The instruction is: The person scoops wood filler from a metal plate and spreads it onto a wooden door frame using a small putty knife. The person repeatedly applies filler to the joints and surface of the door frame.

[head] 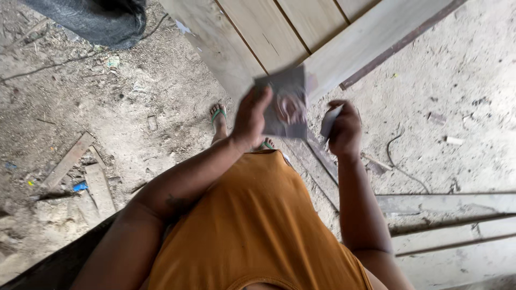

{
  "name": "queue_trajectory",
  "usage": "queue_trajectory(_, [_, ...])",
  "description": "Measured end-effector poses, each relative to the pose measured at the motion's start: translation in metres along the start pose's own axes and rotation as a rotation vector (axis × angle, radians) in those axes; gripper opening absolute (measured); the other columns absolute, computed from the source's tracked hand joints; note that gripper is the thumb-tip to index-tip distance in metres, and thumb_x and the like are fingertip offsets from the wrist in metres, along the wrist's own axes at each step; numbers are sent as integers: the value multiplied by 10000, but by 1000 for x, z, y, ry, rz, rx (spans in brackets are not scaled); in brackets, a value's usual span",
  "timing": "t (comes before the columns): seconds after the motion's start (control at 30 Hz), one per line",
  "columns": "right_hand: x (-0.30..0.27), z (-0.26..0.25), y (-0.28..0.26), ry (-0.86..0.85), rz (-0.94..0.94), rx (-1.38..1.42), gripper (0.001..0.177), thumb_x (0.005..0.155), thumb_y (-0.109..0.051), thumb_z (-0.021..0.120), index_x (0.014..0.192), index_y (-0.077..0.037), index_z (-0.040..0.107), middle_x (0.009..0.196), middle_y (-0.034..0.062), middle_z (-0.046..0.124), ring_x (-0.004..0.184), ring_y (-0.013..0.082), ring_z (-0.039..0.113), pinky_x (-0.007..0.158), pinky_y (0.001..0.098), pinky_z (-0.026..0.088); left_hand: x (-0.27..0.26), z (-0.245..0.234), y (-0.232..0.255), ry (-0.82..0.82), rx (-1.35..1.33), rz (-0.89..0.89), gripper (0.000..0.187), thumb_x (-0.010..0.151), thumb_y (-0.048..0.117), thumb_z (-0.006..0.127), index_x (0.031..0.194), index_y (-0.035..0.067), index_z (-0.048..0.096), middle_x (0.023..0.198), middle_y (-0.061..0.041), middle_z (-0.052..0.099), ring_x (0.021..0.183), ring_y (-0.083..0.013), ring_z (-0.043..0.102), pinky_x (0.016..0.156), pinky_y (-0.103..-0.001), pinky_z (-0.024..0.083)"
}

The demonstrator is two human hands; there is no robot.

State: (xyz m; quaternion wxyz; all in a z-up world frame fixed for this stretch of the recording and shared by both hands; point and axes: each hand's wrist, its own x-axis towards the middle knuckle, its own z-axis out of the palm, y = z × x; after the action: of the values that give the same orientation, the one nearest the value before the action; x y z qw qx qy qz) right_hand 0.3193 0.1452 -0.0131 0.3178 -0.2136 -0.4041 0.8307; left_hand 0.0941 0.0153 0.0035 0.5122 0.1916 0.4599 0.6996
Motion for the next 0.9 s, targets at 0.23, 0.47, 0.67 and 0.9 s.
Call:
queue_trajectory(0.23, [50,25,25,188,-34,-553,761,1084,-620,222,1307,-42,664,1045,47,692,985,128,678,913,301,585,-18,32,-25,-19,-224,-145,396,1046,353,546,1307,61,609,1228,-54,679,1142,-166,635,1027,-331,520])
queue_trajectory(0.47, [13,16,8,201,42,-341,197,950,-53,721,1136,14,712,1040,113,719,922,186,692,823,325,594,-7,5,24,157,-15,201,279,1125,304,561,1165,39,636,1028,-2,604,963,-101,540,867,-280,479])
queue_trajectory(0.67, [24,89,-80,-348,-705,-1282,69,988,-24,736,1055,-11,747,1040,129,742,962,208,737,819,326,617,3,-2,32,281,407,468,299,1158,292,486,1046,25,560,831,15,515,759,-77,444,669,-272,401])
queue_trajectory(0.9, [82,149,-30,-422,-730,-1396,34,1027,-48,761,1014,-66,788,997,90,789,898,163,776,820,292,597,33,-9,35,341,441,353,292,1170,263,450,1072,6,548,773,-60,522,685,-139,464,617,-350,380])
